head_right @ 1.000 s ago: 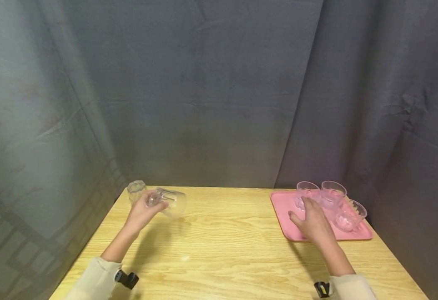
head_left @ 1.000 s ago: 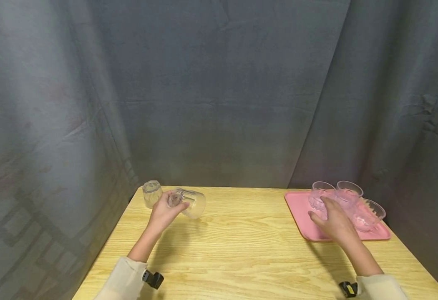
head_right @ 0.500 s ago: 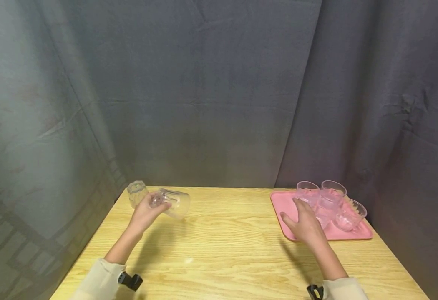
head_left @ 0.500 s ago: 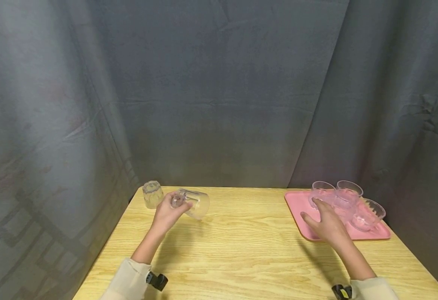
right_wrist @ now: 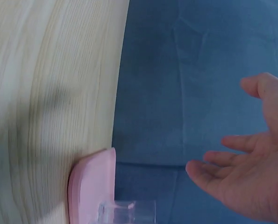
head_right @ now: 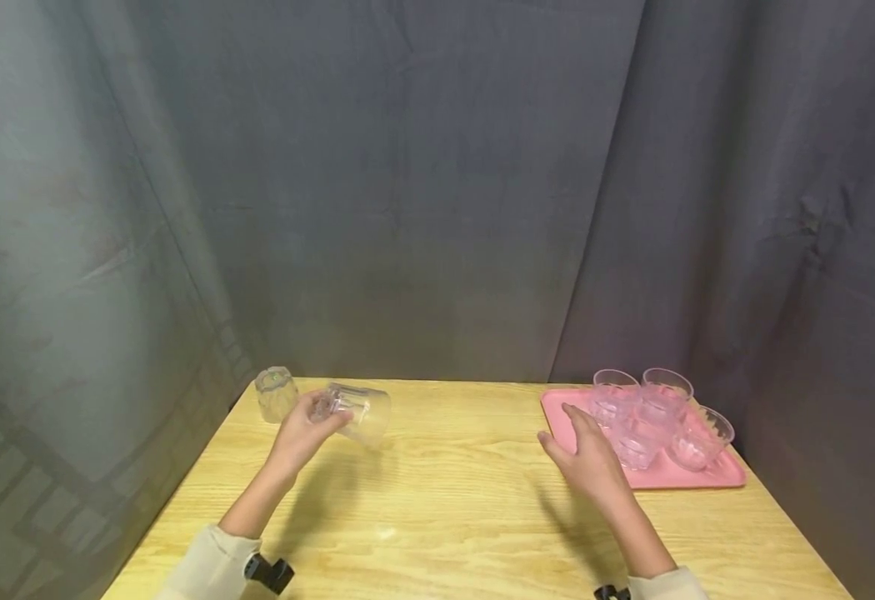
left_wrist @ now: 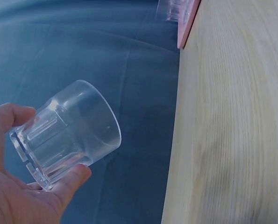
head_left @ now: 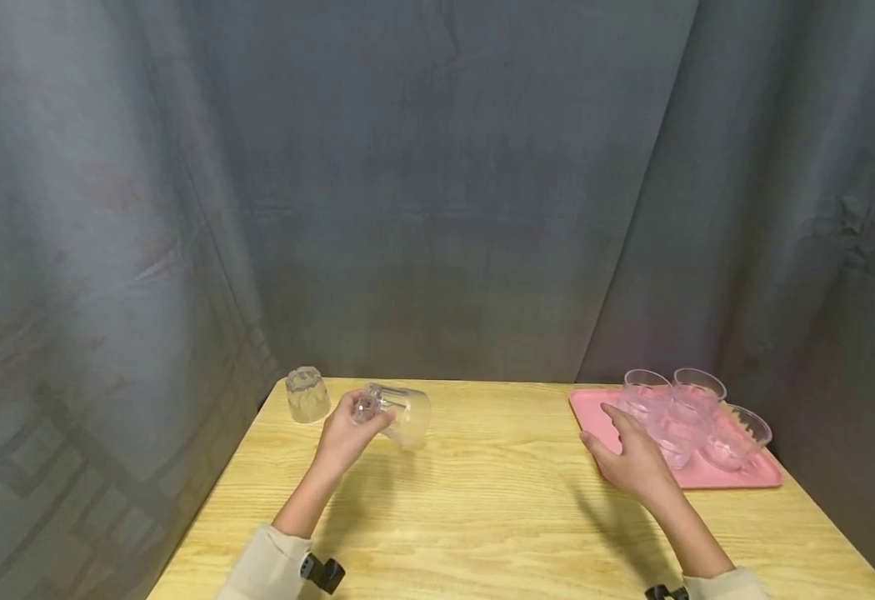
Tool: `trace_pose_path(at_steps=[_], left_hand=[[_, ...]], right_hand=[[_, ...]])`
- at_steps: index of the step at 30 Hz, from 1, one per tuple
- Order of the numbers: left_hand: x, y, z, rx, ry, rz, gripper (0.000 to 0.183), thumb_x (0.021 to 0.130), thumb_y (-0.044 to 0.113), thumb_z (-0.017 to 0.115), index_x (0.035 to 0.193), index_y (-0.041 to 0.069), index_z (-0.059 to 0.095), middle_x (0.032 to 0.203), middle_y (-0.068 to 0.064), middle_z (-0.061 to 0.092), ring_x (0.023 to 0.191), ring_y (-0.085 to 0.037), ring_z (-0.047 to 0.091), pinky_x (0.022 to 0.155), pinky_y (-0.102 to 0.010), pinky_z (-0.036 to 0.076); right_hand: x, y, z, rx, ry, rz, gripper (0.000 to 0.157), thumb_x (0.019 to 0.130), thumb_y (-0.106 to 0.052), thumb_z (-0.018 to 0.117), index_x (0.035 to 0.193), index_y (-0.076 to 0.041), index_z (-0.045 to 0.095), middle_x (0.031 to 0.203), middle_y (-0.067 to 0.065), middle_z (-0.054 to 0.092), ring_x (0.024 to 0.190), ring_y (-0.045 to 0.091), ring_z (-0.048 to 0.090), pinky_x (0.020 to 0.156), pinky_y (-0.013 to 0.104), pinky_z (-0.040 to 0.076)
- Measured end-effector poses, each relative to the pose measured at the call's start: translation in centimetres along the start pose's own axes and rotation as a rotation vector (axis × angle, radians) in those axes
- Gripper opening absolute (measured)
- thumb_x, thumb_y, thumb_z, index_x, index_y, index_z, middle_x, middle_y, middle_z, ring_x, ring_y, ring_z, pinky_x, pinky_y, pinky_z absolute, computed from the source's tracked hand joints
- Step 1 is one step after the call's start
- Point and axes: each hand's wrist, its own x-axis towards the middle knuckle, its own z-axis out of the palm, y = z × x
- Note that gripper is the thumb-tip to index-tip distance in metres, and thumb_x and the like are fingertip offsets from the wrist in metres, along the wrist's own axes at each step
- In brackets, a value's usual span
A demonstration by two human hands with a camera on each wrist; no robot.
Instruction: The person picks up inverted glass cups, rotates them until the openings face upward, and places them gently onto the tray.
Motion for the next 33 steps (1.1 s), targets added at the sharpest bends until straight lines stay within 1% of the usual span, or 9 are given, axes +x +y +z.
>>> trace_pose_path(at_steps=[2,4,12,17,21,26,30,33], left_hand=[[-0.1,0.0,0.3,-0.002,-0.001,-0.001,0.081,0.088,0.038,0.076,0.149,-0.001,0.040,0.144,-0.028,0.052,0.130,-0.047,0.052,0.106,-0.059,0.044],[-0.1,-0.1,0.6,-0.003,0.008,-0.001,0.081,0.088,0.038,0.076,0.148,-0.001,0.040,0.143,-0.028,0.052,0.129,-0.047,0.052,0.106,-0.058,0.044],[-0.1,-0.2,1.4,0.002,0.047,0.017,0.077,0.087,0.036,0.077,0.145,-0.003,0.046,0.138,-0.030,0.056,0.127,-0.046,0.055,0.106,-0.057,0.044],[-0.3,-0.1,1.7,-0.010,0.036,0.012,0.077,0.087,0.036,0.077,0.145,-0.003,0.045,0.139,-0.030,0.056,0.128,-0.046,0.054,0.106,-0.057,0.044],[-0.4,-0.1,2.1,-0.042,0.026,0.005,0.078,0.087,0.035,0.078,0.145,-0.004,0.044,0.141,-0.030,0.054,0.130,-0.047,0.052,0.108,-0.057,0.043],[-0.4,0.0,2.6,-0.069,0.032,0.025,0.076,0.086,0.031,0.078,0.144,-0.006,0.045,0.140,-0.031,0.055,0.129,-0.047,0.053,0.108,-0.055,0.044],[-0.5,0.1,2.9,-0.059,0.041,0.034,0.074,0.086,0.031,0.078,0.143,-0.006,0.046,0.139,-0.031,0.055,0.128,-0.047,0.054,0.107,-0.055,0.044],[-0.6,0.2,3.2,-0.061,0.044,0.027,0.074,0.086,0.032,0.077,0.143,-0.005,0.046,0.140,-0.031,0.055,0.128,-0.046,0.054,0.107,-0.056,0.044]], right_hand=[[0.0,-0.3,0.3,0.012,-0.005,0.004,0.069,0.100,-0.037,0.062,0.149,0.007,0.040,0.146,0.038,0.042,0.118,0.057,0.054,0.094,0.066,0.047],[0.0,-0.6,0.6,0.026,-0.005,-0.001,0.068,0.100,-0.036,0.062,0.148,0.007,0.040,0.145,0.037,0.043,0.117,0.057,0.056,0.094,0.065,0.048],[0.2,-1.3,1.4,0.059,-0.010,-0.005,0.068,0.100,-0.035,0.063,0.149,0.006,0.040,0.148,0.035,0.043,0.119,0.057,0.055,0.096,0.065,0.047],[0.2,-1.7,1.7,0.070,-0.014,-0.013,0.068,0.101,-0.035,0.062,0.150,0.006,0.039,0.148,0.035,0.043,0.119,0.057,0.055,0.097,0.064,0.047],[0.3,-1.8,2.1,0.096,0.007,-0.038,0.066,0.100,-0.029,0.065,0.148,0.008,0.040,0.144,0.035,0.046,0.121,0.055,0.054,0.098,0.063,0.048],[0.4,-1.9,2.7,0.124,0.036,-0.077,0.064,0.098,-0.023,0.067,0.146,0.011,0.042,0.143,0.035,0.049,0.125,0.052,0.052,0.100,0.060,0.048],[0.2,-2.5,2.6,0.140,0.030,-0.071,0.065,0.099,-0.023,0.067,0.147,0.012,0.041,0.143,0.035,0.049,0.127,0.052,0.051,0.103,0.059,0.046],[0.2,-2.8,2.6,0.143,0.024,-0.067,0.065,0.099,-0.023,0.067,0.147,0.012,0.040,0.143,0.035,0.048,0.128,0.052,0.051,0.104,0.058,0.045]])
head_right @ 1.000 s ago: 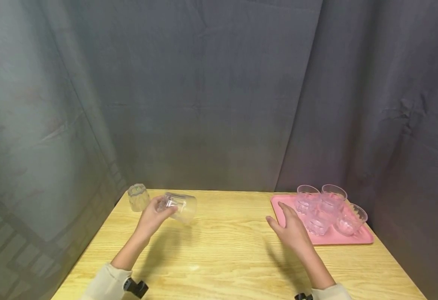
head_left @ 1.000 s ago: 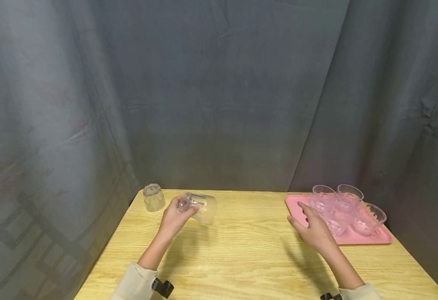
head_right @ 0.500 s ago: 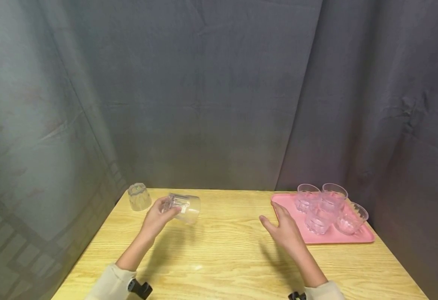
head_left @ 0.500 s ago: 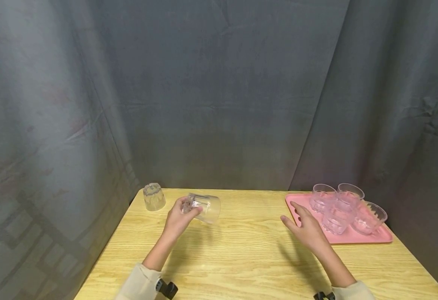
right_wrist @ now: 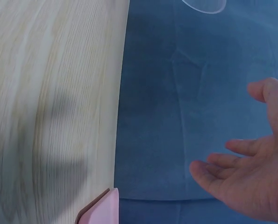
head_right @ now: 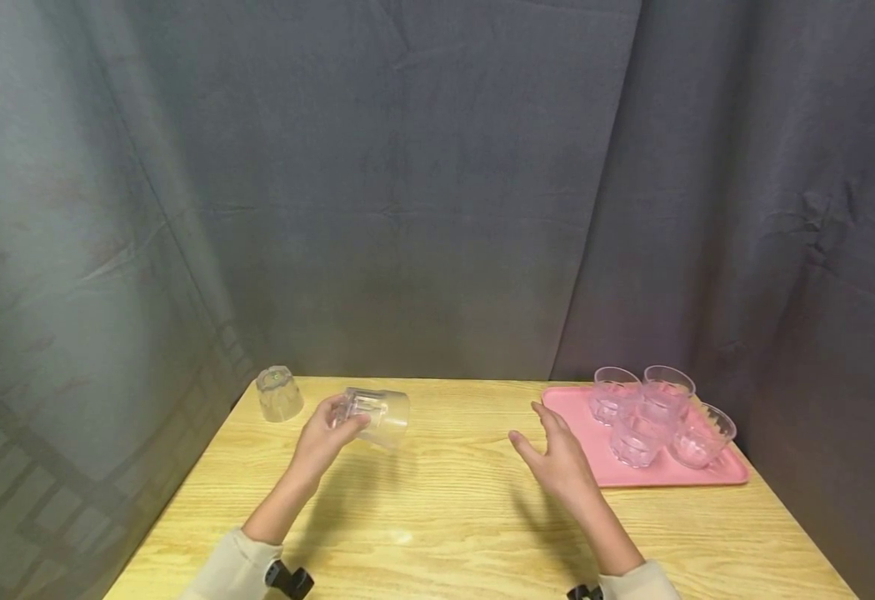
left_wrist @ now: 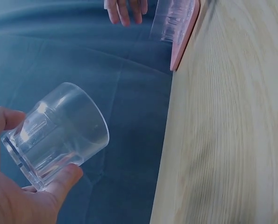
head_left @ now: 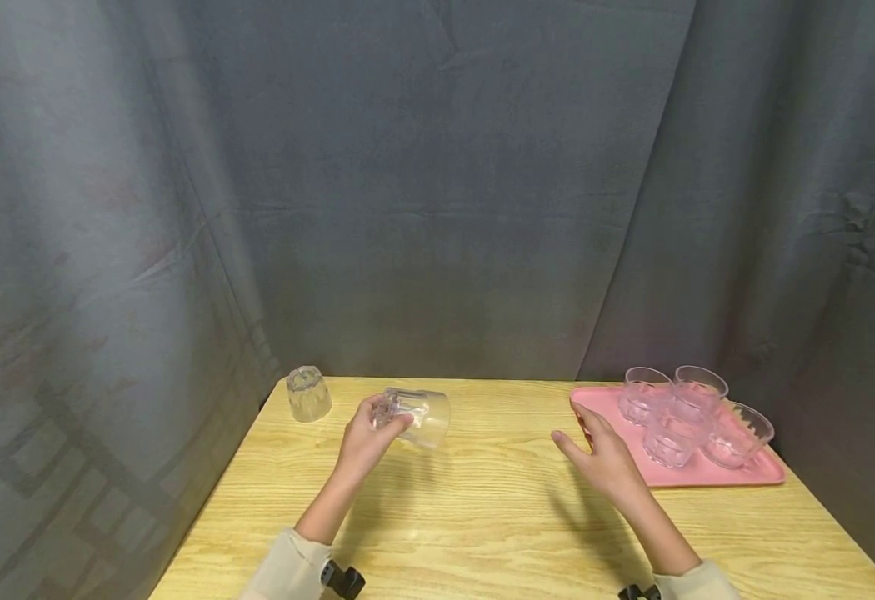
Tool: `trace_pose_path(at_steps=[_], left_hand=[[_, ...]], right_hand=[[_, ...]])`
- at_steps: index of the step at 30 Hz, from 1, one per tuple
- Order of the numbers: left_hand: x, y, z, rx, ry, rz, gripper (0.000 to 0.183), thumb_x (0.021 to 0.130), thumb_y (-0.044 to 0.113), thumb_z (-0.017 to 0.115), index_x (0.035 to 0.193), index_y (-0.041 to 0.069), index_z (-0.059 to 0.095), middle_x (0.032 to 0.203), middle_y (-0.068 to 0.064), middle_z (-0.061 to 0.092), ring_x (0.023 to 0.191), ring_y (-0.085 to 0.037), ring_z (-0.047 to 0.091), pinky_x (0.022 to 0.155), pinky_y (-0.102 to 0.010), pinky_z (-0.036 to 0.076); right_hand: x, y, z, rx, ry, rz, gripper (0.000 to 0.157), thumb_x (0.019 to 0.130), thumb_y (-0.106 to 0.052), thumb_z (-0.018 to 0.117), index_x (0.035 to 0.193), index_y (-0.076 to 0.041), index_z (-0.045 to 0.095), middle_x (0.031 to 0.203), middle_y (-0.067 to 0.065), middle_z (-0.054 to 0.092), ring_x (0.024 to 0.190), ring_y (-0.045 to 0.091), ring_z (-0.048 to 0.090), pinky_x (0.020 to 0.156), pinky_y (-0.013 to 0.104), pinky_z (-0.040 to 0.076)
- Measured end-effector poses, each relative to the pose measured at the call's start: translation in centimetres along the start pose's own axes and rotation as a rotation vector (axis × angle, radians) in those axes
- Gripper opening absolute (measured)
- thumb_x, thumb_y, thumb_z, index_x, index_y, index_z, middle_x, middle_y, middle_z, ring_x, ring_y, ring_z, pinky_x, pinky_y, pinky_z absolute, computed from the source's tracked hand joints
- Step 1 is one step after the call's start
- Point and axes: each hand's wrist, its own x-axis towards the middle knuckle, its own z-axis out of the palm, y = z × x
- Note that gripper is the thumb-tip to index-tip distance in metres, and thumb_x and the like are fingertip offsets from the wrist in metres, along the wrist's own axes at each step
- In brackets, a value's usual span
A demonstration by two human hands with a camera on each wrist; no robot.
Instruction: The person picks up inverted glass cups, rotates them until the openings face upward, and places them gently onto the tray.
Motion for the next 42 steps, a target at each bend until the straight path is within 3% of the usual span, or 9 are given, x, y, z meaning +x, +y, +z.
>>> trace_pose_path(at_steps=[18,42], left_hand=[[-0.4,0.3,2.0,-0.066,-0.010,0.040,0.070,0.087,0.030,0.077,0.140,-0.006,0.048,0.136,-0.029,0.058,0.126,-0.045,0.056,0.105,-0.054,0.047],[-1.0,1.2,3.3,-0.176,-0.045,0.020,0.074,0.088,0.027,0.076,0.145,-0.007,0.042,0.141,-0.031,0.053,0.129,-0.044,0.054,0.104,-0.049,0.050]], right_hand=[[0.0,-0.9,0.7,0.017,-0.048,0.063,0.069,0.102,-0.034,0.062,0.152,0.005,0.037,0.151,0.031,0.042,0.131,0.051,0.049,0.105,0.060,0.044],[0.1,-2.2,1.4,0.128,-0.083,0.077,0.070,0.102,-0.036,0.062,0.153,0.004,0.036,0.152,0.029,0.043,0.134,0.048,0.048,0.110,0.058,0.040]])
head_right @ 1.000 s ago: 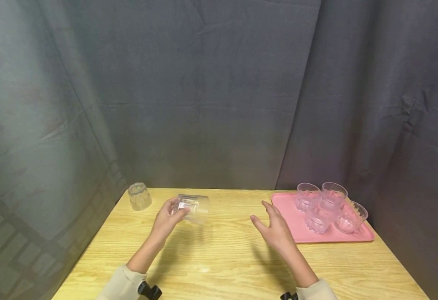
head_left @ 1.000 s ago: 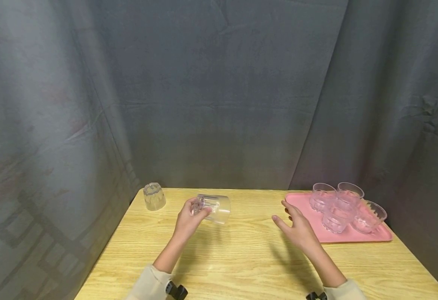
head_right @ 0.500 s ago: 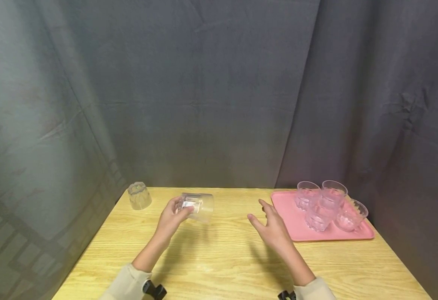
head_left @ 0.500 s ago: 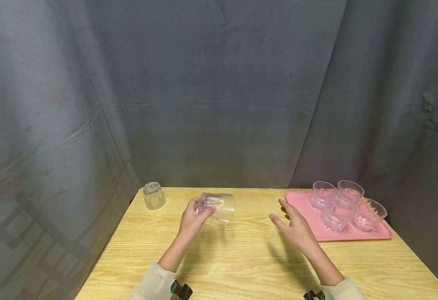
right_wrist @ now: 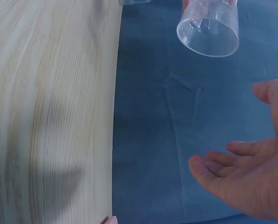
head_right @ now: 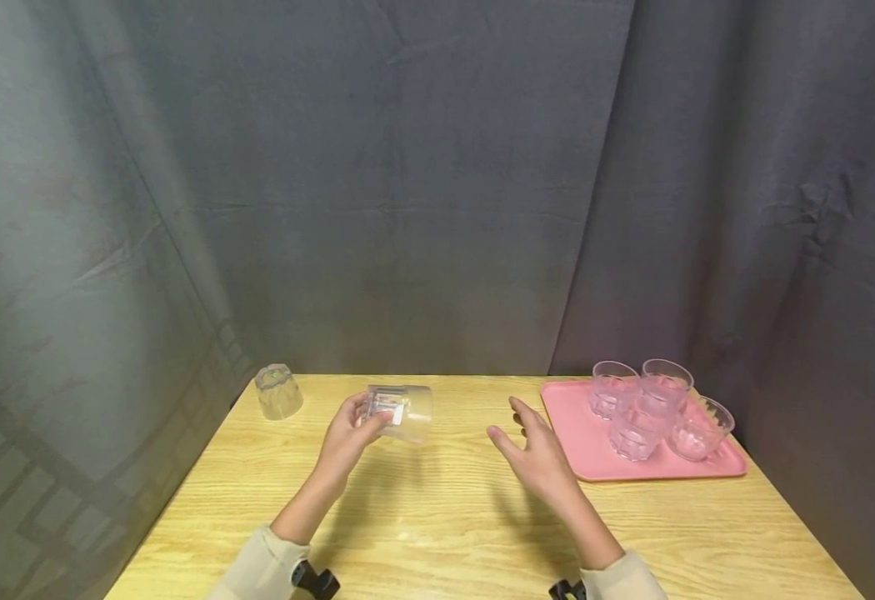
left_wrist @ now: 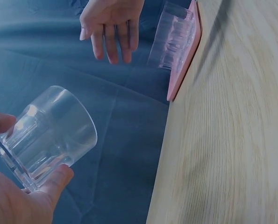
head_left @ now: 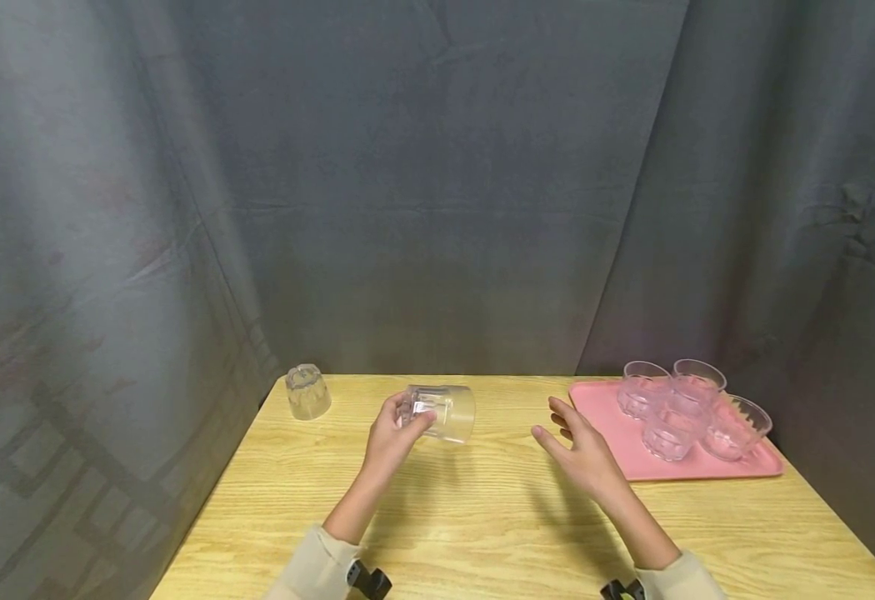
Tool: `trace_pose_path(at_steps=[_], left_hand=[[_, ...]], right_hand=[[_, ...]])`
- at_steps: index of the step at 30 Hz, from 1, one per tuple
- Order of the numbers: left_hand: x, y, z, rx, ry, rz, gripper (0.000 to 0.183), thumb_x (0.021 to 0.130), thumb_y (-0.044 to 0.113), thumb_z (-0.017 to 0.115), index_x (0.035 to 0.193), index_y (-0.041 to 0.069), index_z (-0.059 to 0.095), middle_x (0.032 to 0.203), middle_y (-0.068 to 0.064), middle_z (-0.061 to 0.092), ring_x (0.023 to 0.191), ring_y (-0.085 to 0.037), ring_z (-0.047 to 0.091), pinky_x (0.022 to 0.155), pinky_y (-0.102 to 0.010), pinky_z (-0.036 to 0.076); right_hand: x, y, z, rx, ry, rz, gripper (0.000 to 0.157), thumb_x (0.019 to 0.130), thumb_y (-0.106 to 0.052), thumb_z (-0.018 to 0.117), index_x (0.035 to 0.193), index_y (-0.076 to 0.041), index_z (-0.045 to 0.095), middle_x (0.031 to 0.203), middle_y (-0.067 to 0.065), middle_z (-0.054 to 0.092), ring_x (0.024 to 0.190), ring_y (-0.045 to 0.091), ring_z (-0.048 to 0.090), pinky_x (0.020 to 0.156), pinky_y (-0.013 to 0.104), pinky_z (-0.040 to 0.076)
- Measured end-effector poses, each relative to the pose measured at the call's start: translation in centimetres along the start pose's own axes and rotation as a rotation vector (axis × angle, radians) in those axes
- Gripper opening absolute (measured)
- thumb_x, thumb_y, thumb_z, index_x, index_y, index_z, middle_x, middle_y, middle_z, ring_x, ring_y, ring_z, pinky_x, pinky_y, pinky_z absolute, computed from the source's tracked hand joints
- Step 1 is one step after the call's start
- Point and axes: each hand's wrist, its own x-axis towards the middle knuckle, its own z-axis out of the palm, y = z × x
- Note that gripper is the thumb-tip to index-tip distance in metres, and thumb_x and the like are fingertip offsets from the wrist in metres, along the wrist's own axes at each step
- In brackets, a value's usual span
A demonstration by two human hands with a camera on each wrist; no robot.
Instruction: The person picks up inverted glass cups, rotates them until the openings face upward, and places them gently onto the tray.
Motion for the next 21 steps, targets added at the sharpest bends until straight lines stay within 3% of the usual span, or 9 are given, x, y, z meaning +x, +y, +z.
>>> trace_pose_path(at_steps=[21], left_hand=[[-0.1,-0.1,1.3,-0.097,-0.027,-0.004,0.073,0.089,0.021,0.073,0.146,-0.010,0.039,0.140,-0.033,0.052,0.126,-0.044,0.055,0.095,-0.039,0.056]], right_hand=[[0.1,-0.8,1.0,0.036,-0.010,-0.016,0.068,0.101,-0.034,0.064,0.151,0.005,0.038,0.150,0.028,0.045,0.134,0.045,0.049,0.111,0.055,0.041]])
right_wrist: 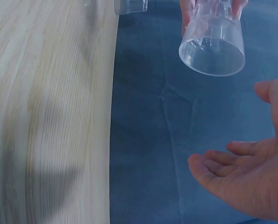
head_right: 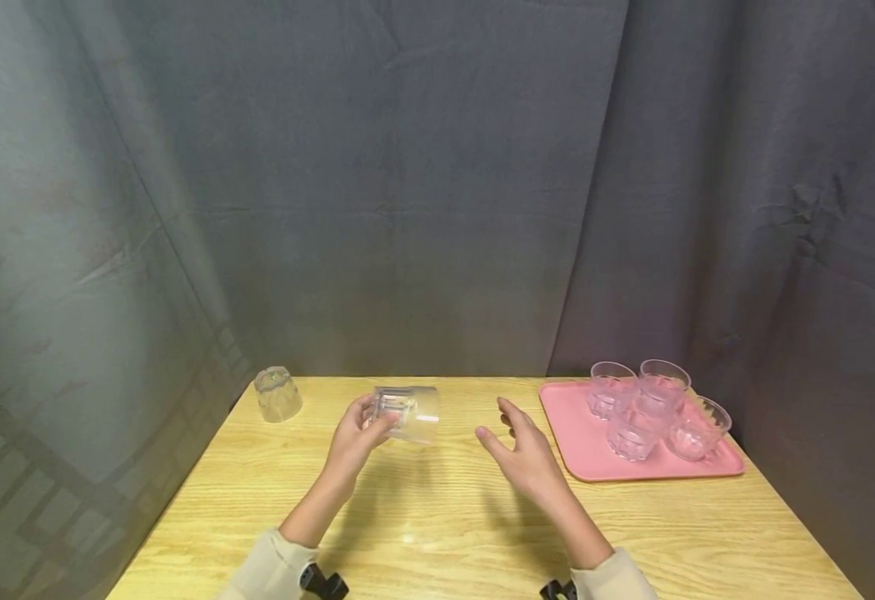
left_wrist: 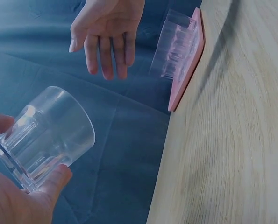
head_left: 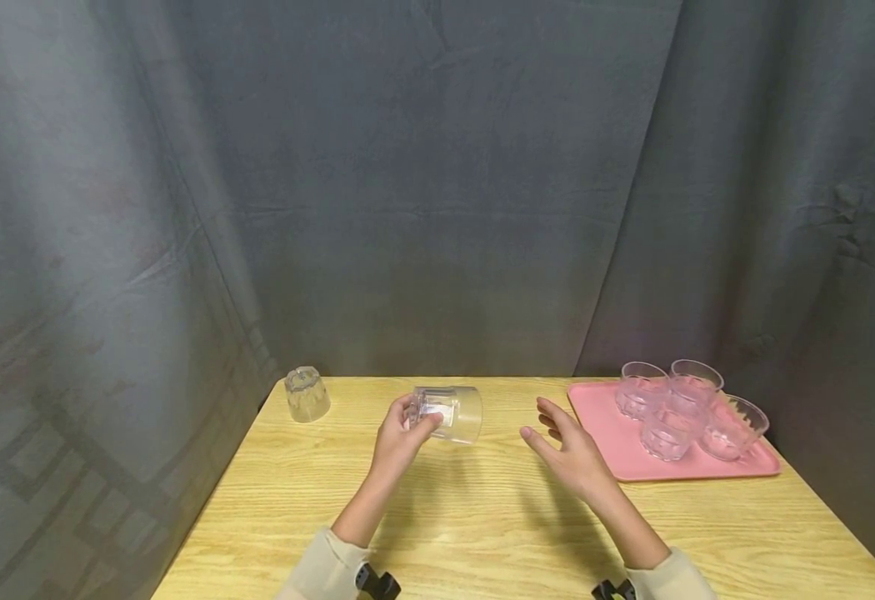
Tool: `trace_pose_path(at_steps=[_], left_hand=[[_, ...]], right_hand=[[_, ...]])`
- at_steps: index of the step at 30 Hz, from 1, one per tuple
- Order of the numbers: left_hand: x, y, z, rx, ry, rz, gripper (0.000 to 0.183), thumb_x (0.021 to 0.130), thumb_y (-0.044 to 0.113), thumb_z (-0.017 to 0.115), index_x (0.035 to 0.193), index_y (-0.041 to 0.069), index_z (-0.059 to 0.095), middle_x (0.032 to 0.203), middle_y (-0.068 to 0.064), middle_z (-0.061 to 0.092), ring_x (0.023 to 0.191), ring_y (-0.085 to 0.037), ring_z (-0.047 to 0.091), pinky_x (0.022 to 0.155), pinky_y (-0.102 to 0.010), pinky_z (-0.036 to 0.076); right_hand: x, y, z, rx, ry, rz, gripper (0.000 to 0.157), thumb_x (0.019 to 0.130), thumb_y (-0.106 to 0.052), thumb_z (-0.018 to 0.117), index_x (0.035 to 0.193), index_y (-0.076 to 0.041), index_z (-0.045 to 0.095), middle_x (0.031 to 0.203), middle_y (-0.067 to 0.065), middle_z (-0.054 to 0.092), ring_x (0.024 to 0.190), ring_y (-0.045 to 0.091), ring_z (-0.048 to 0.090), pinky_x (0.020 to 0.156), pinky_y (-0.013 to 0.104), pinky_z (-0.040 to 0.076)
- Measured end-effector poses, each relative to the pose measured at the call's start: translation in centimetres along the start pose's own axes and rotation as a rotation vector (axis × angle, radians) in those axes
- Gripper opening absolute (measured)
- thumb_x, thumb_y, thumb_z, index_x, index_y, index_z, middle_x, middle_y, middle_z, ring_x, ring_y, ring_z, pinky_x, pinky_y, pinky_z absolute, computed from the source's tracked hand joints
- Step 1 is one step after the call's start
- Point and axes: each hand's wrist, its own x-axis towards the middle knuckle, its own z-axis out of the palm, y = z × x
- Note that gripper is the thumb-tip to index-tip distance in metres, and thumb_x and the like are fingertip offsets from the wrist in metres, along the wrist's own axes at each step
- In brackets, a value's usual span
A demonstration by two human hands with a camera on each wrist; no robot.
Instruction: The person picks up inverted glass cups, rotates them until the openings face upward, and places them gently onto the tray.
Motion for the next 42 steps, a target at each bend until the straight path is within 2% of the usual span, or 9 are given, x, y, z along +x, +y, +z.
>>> trace_pose_path(at_steps=[11,28,42], left_hand=[[0.0,0.1,1.0,-0.039,-0.027,0.009,0.071,0.088,0.018,0.072,0.144,-0.012,0.039,0.137,-0.033,0.053,0.123,-0.042,0.057,0.091,-0.034,0.058],[-0.3,0.3,2.3,-0.100,-0.077,0.022,0.075,0.092,0.019,0.069,0.149,-0.012,0.031,0.152,-0.037,0.035,0.137,-0.048,0.044,0.099,-0.040,0.054],[-0.4,0.5,3.0,-0.096,-0.090,0.021,0.073,0.093,0.022,0.070,0.149,-0.010,0.034,0.148,-0.031,0.045,0.135,-0.043,0.049,0.099,-0.040,0.054]], right_hand=[[0.2,-0.4,0.5,0.010,-0.009,-0.013,0.068,0.101,-0.034,0.064,0.151,0.005,0.039,0.150,0.028,0.045,0.135,0.044,0.049,0.111,0.053,0.041],[0.3,-1.5,1.2,0.058,0.000,-0.015,0.064,0.100,-0.030,0.065,0.149,0.004,0.042,0.147,0.027,0.050,0.134,0.041,0.052,0.111,0.050,0.042],[0.5,-1.8,1.6,0.083,0.003,0.002,0.064,0.099,-0.030,0.066,0.149,0.004,0.043,0.147,0.028,0.050,0.134,0.041,0.052,0.111,0.050,0.042]])
